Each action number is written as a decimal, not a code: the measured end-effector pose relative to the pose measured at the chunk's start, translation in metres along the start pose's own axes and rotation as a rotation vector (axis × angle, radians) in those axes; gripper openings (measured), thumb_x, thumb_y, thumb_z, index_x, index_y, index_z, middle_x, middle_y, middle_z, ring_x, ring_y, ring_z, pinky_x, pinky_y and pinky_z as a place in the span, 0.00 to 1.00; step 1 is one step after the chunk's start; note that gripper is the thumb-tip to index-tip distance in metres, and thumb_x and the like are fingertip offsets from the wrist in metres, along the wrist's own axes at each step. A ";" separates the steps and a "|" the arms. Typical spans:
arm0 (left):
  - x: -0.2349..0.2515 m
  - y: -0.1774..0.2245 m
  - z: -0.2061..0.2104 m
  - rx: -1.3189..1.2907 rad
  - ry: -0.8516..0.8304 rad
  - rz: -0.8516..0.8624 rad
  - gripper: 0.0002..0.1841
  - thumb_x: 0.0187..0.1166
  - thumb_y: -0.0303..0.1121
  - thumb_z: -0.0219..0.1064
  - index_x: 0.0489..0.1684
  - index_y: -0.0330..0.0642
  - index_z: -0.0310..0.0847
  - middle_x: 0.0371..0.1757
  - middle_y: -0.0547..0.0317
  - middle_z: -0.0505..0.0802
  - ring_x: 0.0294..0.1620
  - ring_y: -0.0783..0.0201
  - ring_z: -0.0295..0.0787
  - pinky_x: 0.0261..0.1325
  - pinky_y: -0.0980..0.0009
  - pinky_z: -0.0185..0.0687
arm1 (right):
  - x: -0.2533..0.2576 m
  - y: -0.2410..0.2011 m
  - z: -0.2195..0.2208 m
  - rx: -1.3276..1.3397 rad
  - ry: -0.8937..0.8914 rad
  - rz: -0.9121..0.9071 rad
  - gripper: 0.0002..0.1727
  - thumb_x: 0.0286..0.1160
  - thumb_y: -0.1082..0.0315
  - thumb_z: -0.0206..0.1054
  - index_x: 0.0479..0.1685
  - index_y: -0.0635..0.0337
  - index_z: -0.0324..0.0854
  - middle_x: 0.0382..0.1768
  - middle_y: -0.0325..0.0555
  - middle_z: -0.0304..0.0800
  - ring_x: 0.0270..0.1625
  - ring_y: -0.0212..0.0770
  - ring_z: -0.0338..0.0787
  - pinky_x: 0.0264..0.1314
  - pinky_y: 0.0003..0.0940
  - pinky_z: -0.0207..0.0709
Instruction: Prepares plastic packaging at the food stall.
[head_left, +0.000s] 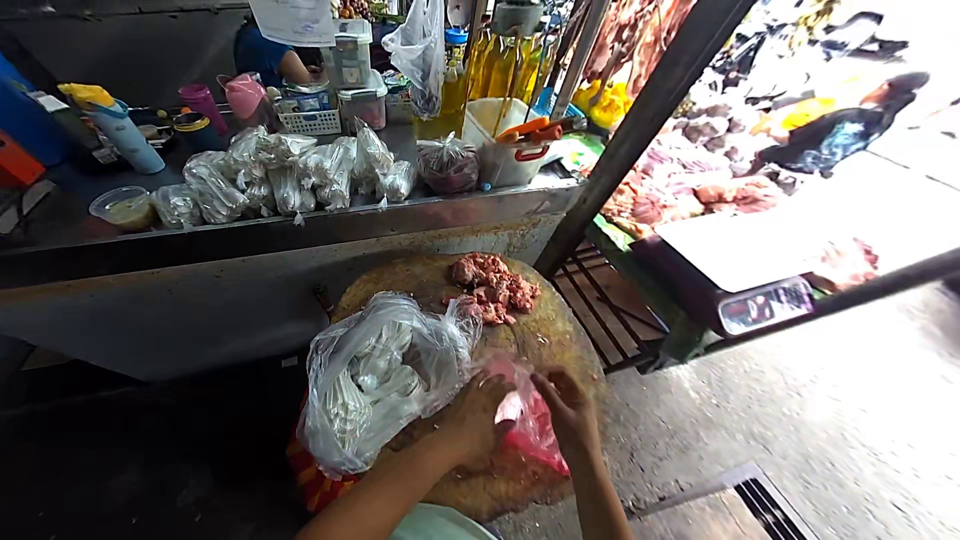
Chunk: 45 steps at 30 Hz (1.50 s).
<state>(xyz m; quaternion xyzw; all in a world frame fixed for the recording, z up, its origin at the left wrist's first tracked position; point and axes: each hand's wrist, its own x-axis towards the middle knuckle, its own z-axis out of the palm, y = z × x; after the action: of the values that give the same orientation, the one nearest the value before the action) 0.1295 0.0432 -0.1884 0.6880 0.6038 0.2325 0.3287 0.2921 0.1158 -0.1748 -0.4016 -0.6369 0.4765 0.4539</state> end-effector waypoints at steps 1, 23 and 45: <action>0.006 -0.005 0.005 0.080 -0.135 -0.076 0.31 0.84 0.40 0.65 0.86 0.41 0.67 0.89 0.42 0.68 0.93 0.38 0.49 0.91 0.40 0.45 | 0.003 -0.006 -0.002 0.121 0.049 -0.007 0.06 0.79 0.70 0.62 0.43 0.61 0.84 0.38 0.29 0.90 0.42 0.21 0.88 0.49 0.22 0.84; -0.017 -0.004 -0.075 -1.057 0.243 -0.120 0.37 0.82 0.42 0.63 0.86 0.31 0.51 0.76 0.45 0.79 0.72 0.62 0.80 0.71 0.65 0.78 | 0.024 -0.041 0.012 0.977 -0.220 0.343 0.19 0.88 0.55 0.48 0.44 0.47 0.88 0.36 0.36 0.94 0.41 0.29 0.93 0.46 0.25 0.88; -0.056 0.018 -0.083 -0.663 0.790 -0.141 0.08 0.76 0.25 0.70 0.45 0.28 0.82 0.52 0.48 0.91 0.53 0.68 0.89 0.57 0.75 0.85 | -0.006 -0.046 0.019 -0.110 0.317 -0.262 0.27 0.73 0.65 0.71 0.63 0.78 0.70 0.53 0.48 0.82 0.49 0.24 0.84 0.47 0.20 0.80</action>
<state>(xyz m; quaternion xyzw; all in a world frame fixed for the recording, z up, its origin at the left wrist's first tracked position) 0.0732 0.0013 -0.1146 0.3643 0.6207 0.6304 0.2908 0.2714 0.0948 -0.1336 -0.4096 -0.6292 0.3088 0.5839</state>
